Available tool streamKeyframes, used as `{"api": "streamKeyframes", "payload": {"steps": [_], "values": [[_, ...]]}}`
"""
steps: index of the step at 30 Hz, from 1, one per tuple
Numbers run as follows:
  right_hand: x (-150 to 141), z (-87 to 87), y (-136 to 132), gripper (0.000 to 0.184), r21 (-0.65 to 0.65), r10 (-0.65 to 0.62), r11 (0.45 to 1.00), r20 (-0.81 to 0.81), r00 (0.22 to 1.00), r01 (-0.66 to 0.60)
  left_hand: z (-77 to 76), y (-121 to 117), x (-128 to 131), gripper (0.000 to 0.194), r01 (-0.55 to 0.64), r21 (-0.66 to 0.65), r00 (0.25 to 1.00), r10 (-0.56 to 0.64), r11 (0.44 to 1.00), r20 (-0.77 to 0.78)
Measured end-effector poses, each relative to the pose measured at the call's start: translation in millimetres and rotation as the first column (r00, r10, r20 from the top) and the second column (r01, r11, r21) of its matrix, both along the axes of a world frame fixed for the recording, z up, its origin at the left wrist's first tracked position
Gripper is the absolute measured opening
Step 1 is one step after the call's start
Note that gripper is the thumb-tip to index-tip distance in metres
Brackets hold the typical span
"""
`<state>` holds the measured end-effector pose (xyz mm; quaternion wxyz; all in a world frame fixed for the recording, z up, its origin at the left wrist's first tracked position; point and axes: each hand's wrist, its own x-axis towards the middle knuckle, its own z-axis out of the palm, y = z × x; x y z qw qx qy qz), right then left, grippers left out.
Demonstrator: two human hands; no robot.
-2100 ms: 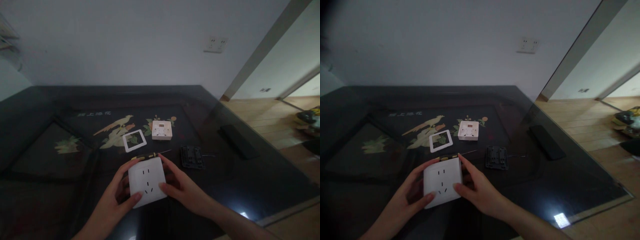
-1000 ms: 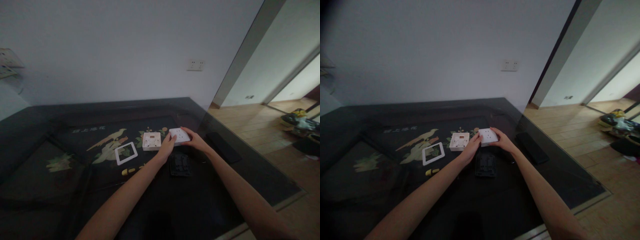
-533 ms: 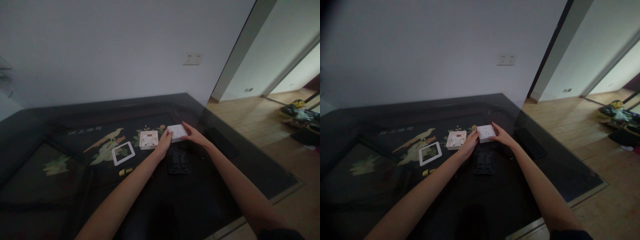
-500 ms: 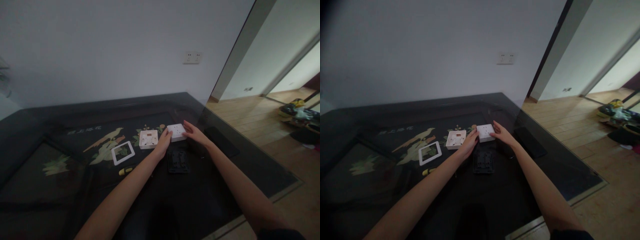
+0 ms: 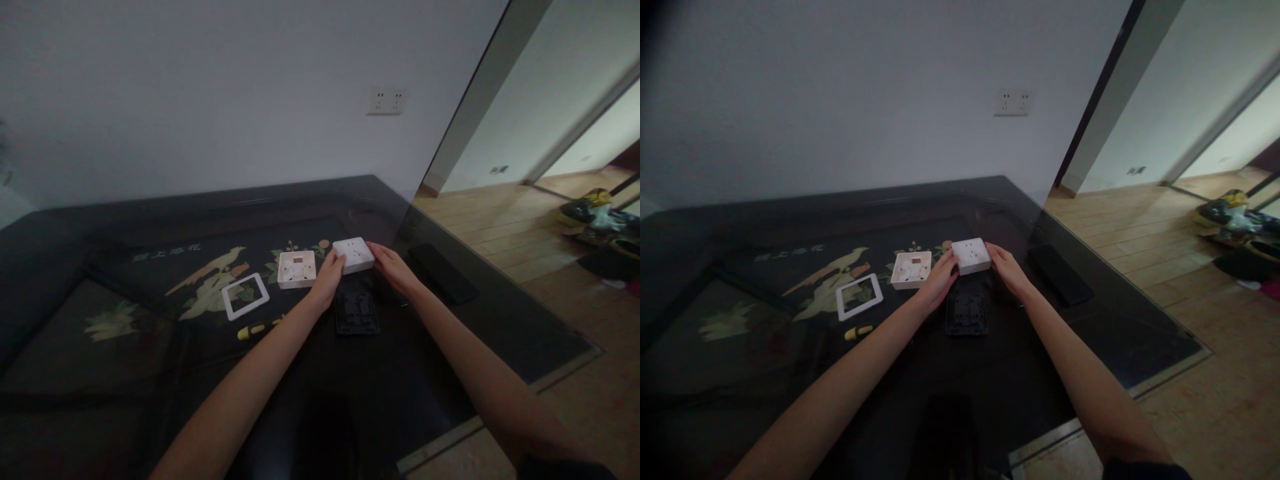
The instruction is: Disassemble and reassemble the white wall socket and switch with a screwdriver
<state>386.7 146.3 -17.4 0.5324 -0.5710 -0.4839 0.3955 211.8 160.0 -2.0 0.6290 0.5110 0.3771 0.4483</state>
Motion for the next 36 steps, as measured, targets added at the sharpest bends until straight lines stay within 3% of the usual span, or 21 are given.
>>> {"api": "streamKeyframes", "payload": {"steps": [4, 8, 12, 16, 22, 27, 32, 34, 36], "values": [[3, 6.2, -3, 0.032, 0.072, -0.081, 0.995, 0.087, 0.993, 0.075, 5.8, -8, -15, 0.035, 0.006, 0.109, 0.996, 0.004, 0.994, -0.089], [-3, 27.1, -14, 0.035, 0.219, -0.157, 0.969, 0.183, 0.97, 0.115, 24.0, -3, -61, 0.036, -0.002, 0.282, 0.976, 0.063, 0.96, -0.21], [-40, 41.6, -23, 0.03, 0.241, 0.014, 0.965, 0.335, 0.942, -0.1, 32.6, 23, -121, 0.034, -0.044, 0.438, 0.904, 0.222, 0.898, -0.365], [-90, 34.8, -16, 0.037, 0.16, 0.218, 0.929, 0.494, 0.842, -0.335, 18.9, 39, -158, 0.038, 0.06, 0.462, 0.812, 0.226, 0.885, -0.538], [-121, 25.2, 18, 0.038, 0.093, 0.259, 0.905, 0.652, 0.713, -0.414, 0.2, 37, -162, 0.057, 0.284, 0.479, 0.741, 0.126, 0.831, -0.66], [-122, 28.8, 31, 0.037, 0.074, 0.277, 0.891, 0.692, 0.667, -0.447, -3.8, 38, -154, 0.05, 0.331, 0.507, 0.721, 0.134, 0.796, -0.68], [-115, 48.4, 15, 0.046, 0.104, 0.313, 0.863, 0.656, 0.687, -0.494, 19.0, 25, -155, 0.086, 0.288, 0.552, 0.732, 0.192, 0.782, -0.654], [-113, 61.8, -1, 0.073, 0.114, 0.36, 0.837, 0.62, 0.697, -0.535, 34.7, 7, -161, 0.086, 0.263, 0.576, 0.746, 0.215, 0.774, -0.63], [-114, 74.0, -24, 0.082, 0.127, 0.409, 0.809, 0.579, 0.705, -0.574, 47.9, -21, -170, 0.084, 0.24, 0.594, 0.762, 0.23, 0.768, -0.606]]}}
